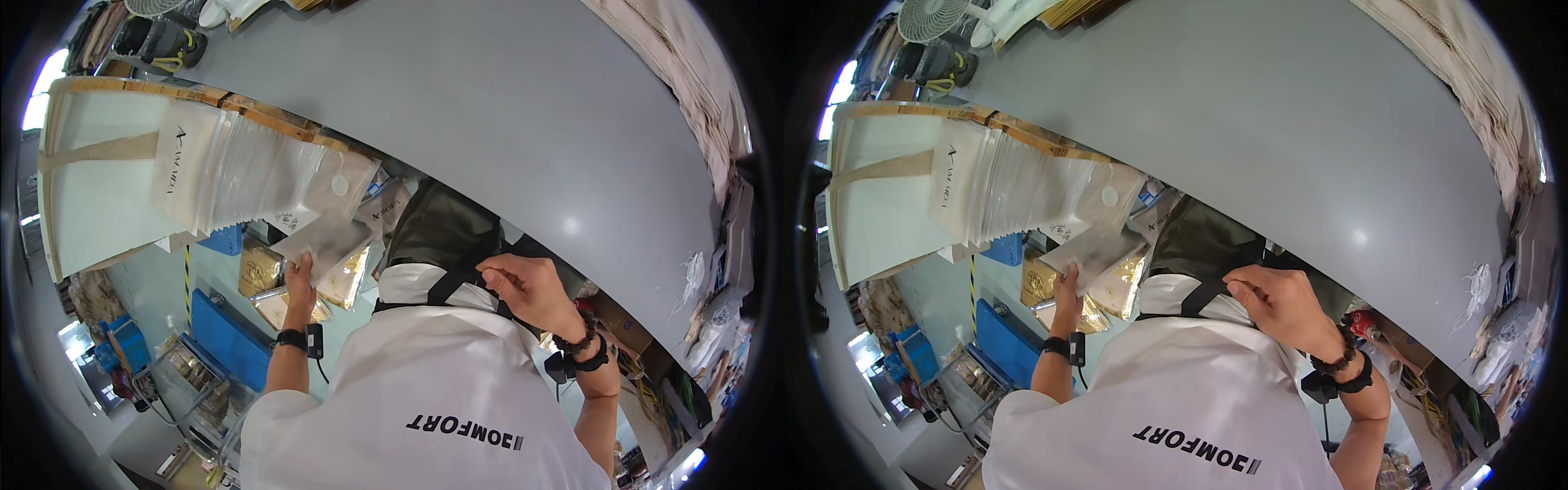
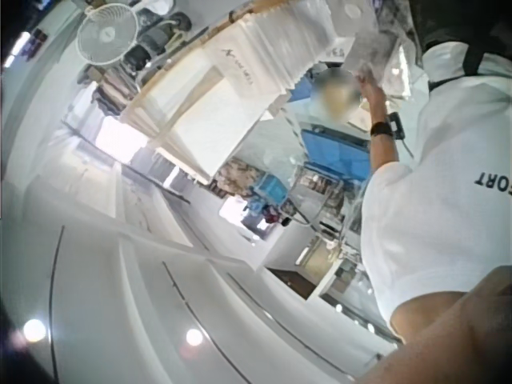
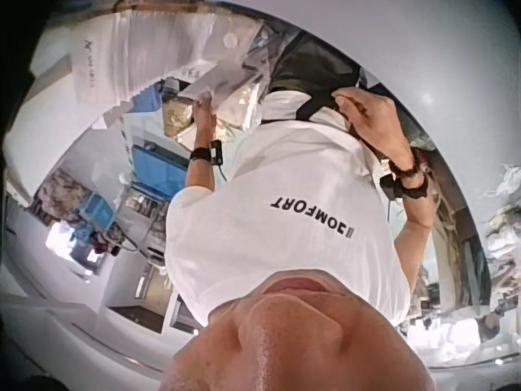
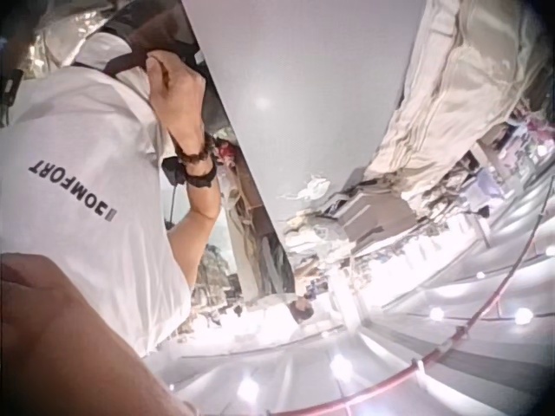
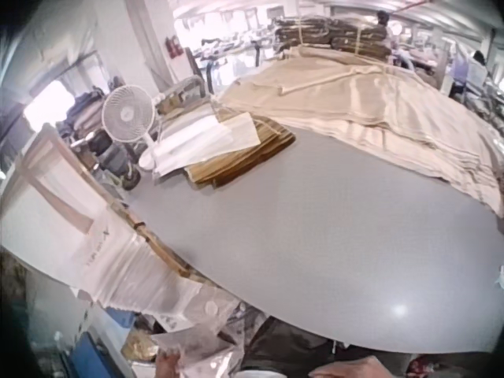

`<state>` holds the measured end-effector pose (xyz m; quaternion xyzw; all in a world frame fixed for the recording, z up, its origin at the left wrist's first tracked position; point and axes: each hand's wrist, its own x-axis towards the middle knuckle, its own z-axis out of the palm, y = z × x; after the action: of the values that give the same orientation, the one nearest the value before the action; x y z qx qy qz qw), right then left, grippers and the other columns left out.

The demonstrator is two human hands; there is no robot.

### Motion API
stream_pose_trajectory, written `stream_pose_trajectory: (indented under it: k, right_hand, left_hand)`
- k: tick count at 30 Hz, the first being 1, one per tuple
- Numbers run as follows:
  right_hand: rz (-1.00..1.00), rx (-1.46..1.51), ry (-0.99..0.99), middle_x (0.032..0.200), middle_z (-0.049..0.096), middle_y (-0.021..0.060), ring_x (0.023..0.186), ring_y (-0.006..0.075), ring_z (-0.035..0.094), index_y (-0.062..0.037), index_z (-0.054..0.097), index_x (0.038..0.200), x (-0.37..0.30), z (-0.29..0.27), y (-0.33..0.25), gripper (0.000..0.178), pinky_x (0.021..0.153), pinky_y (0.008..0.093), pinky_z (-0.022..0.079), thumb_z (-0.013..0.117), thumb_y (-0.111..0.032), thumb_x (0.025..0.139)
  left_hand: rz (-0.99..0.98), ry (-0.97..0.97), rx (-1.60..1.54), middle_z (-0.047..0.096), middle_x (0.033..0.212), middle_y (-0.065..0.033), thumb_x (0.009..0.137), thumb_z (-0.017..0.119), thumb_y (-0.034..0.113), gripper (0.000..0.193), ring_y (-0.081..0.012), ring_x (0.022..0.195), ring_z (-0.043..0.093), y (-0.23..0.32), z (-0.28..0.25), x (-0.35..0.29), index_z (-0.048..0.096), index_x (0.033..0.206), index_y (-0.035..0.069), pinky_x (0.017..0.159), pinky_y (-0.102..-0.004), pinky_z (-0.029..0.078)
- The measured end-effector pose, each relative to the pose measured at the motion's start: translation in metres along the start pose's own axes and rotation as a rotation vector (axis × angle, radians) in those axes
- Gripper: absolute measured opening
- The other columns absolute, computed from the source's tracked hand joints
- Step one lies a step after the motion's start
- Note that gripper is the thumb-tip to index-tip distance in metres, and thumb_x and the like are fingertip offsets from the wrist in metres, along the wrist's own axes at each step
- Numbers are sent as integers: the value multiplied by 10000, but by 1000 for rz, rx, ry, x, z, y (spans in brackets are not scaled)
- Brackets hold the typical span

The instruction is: The person repeatedly folds beige fabric pieces with decorative trim, attaches a tag, and places each item into a clear plastic bag. The person then stacks the packaged items on a nearby rack.

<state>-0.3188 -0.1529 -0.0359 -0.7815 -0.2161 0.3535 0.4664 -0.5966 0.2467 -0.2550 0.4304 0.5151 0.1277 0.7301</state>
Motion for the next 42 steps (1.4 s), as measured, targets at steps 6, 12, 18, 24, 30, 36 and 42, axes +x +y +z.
stream_pose_trajectory:
  k: [6, 12, 18, 24, 30, 36, 42]
  right_hand:
    - [48, -12, -20, 827, 730, 123, 604, 192, 642, 13, 743, 1103, 1, 1, 1, 166, 594, 302, 524, 705, -115, 1003]
    - [70, -5, 38, 851, 740, 117, 620, 206, 647, 4, 748, 1100, -6, -14, -12, 163, 596, 308, 526, 698, -122, 1009]
    - [-116, -168, 337, 858, 727, 157, 666, 296, 679, -9, 752, 1077, -1, -83, -7, 158, 630, 360, 552, 688, -137, 1010]
    - [35, -397, 926, 829, 723, 182, 706, 328, 705, -29, 757, 1062, 60, -251, 50, 264, 652, 390, 552, 665, -271, 1009]
    - [-63, -591, 1299, 919, 763, 170, 854, 367, 731, -36, 768, 1067, 114, -405, 104, 246, 801, 440, 566, 663, -234, 965]
    - [8, -611, 1424, 1127, 729, 159, 1032, 367, 700, -68, 779, 1120, 146, -488, 127, 266, 914, 460, 552, 685, -242, 942]
    - [91, -441, 1326, 1089, 733, 131, 985, 336, 714, -98, 827, 983, 145, -510, 129, 202, 871, 437, 557, 777, -273, 895]
  left_hand:
    - [76, 66, 359, 667, 1348, -90, 1012, 726, 303, 450, -201, 1196, 641, -27, 62, 116, 640, 1381, 60, 991, -334, 508]
    - [605, -144, 1156, 543, 1537, -191, 1072, 583, 414, 506, -359, 1450, 465, -80, 101, 193, 611, 1446, 74, 1226, -444, 342]
    - [663, -152, 662, 655, 1366, -166, 1048, 617, 137, 355, -277, 1255, 624, -26, 94, 194, 631, 1360, -31, 1062, -389, 497]
    - [1276, 144, 748, 644, 1166, -118, 1005, 533, -62, 209, -242, 1036, 639, 129, 161, 75, 647, 1172, -12, 934, -350, 526]
    - [1329, -243, 689, 626, 1177, -117, 1006, 537, -82, 180, -214, 1016, 620, 203, 316, 6, 653, 1127, -16, 923, -314, 520]
    - [1413, -696, 757, 672, 969, -102, 982, 628, -43, 124, -192, 867, 633, 214, 494, -31, 689, 1084, -9, 792, -287, 512]
    - [1389, -999, 707, 711, 944, -94, 969, 644, -35, 145, -175, 820, 635, 193, 629, -67, 726, 1078, 13, 744, -282, 511]
